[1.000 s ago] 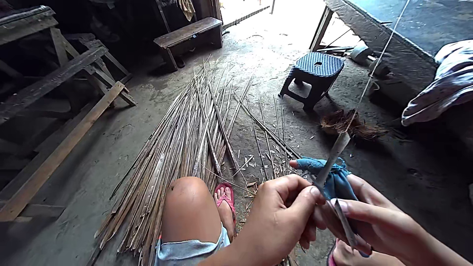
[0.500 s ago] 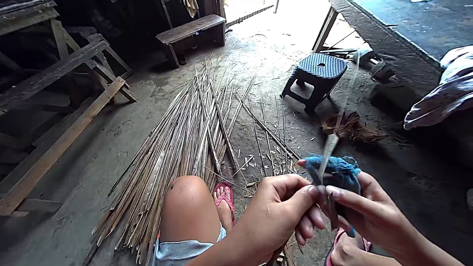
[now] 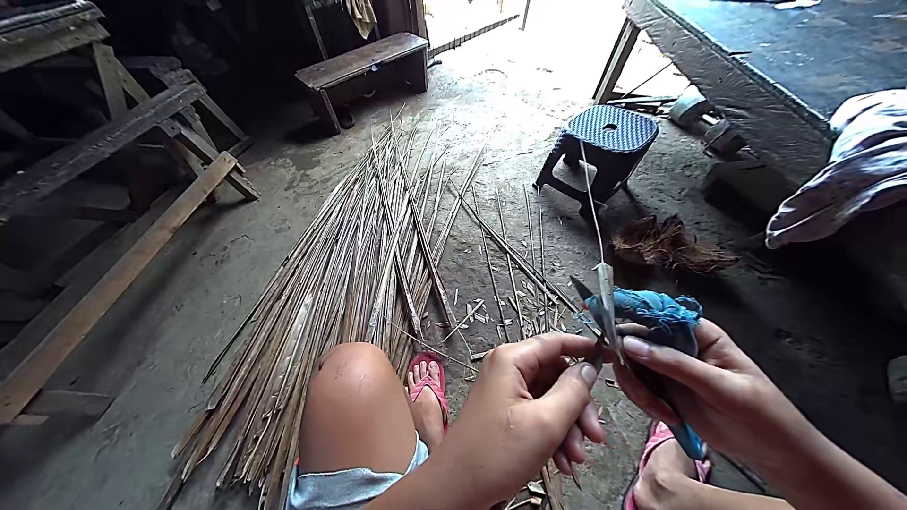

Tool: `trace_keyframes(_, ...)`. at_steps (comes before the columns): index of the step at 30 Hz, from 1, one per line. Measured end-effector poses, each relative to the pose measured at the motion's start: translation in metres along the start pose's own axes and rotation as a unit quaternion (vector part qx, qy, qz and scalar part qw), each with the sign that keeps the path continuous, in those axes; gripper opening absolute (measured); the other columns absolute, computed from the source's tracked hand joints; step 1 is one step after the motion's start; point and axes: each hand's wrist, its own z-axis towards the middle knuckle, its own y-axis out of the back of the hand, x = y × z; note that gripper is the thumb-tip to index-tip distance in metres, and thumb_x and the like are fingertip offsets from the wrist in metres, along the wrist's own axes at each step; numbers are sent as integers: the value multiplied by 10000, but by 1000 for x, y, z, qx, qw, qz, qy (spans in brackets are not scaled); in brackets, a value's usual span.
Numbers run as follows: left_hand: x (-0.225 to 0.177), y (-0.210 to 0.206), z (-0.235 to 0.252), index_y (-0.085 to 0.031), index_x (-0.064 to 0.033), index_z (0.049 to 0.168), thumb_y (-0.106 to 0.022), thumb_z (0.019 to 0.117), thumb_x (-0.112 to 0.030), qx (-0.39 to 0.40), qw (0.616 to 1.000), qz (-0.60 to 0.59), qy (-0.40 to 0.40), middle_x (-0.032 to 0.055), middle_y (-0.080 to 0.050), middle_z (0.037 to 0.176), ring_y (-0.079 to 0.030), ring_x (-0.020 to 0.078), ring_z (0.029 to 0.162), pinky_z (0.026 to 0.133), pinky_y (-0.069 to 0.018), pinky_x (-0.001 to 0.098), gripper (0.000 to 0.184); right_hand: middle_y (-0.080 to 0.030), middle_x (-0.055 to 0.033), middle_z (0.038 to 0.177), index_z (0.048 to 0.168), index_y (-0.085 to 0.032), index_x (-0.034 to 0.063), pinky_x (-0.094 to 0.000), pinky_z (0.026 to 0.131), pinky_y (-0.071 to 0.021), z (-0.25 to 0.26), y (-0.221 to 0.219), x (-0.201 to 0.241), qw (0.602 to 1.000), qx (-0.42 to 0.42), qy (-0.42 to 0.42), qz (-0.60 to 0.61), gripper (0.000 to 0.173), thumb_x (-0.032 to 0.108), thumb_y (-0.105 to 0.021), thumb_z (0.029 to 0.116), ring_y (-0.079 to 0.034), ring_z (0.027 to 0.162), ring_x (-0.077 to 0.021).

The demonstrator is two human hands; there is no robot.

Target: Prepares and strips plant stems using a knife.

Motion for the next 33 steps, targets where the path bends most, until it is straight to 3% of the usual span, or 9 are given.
trace_keyframes(8,0,3,-2,-607,17,1219,-465,1029,2,23,1000,-3,-7,-112,-615,704,-539,-74,538,486,-454,96,237,-700,94,757,1258,-652,148,-106,478,-466,0,-1,1,999,-45,-9,21,284,162,-588,982,-575,537,45)
trace_keyframes(15,0,5,-3,-620,1,1201,-473,1027,0,39,999,-1,-10,-117,-619,714,-536,-76,541,484,-450,98,228,-591,126,595,1226,-660,176,-127,445,-446,4,5,6,996,-81,-23,28,299,172,-540,953,-514,456,38)
trace_keyframes(20,4,6,-7,-625,-9,1180,-470,1023,1,44,999,-13,-4,-115,-625,724,-543,-76,548,488,-454,98,222,-589,125,602,1137,-652,194,-123,438,-422,8,18,14,991,-130,-17,-12,309,138,-421,940,-485,445,40)
trace_keyframes(24,4,8,-5,-620,-27,1152,-454,1029,-10,22,1000,-16,3,-118,-615,700,-540,-73,529,473,-453,98,207,-648,127,684,1114,-684,249,-130,482,-478,2,21,18,999,-48,3,-24,176,269,-632,947,-558,514,43)
trace_keyframes(27,4,7,-3,-617,-45,1086,-456,1031,-14,7,1000,-17,5,-120,-614,693,-540,-73,527,475,-454,98,172,-687,148,800,1318,-642,238,-133,537,-537,-4,11,16,998,52,-9,-21,332,289,-628,990,-621,605,52)
trace_keyframes(28,5,6,-3,-614,-53,1062,-467,1032,-19,1,1000,-9,-1,-119,-620,696,-547,-72,532,478,-458,99,154,-703,142,832,1331,-633,231,-139,550,-555,-6,5,15,997,67,-22,-16,332,267,-619,1001,-642,628,46)
trace_keyframes(30,10,4,-4,-622,-42,1022,-509,1018,-16,-26,998,38,-37,-104,-633,715,-571,-62,555,500,-483,111,117,-732,123,875,1234,-630,226,-157,558,-580,-11,-9,15,995,68,-67,-7,223,189,-604,1015,-672,640,22)
trace_keyframes(33,20,0,-4,-689,24,948,-596,907,16,-91,971,168,-140,-39,-690,738,-637,-42,604,562,-545,136,102,-759,54,869,1140,-606,175,-176,540,-580,-15,-24,19,990,54,-130,24,157,77,-560,1026,-691,613,-27)
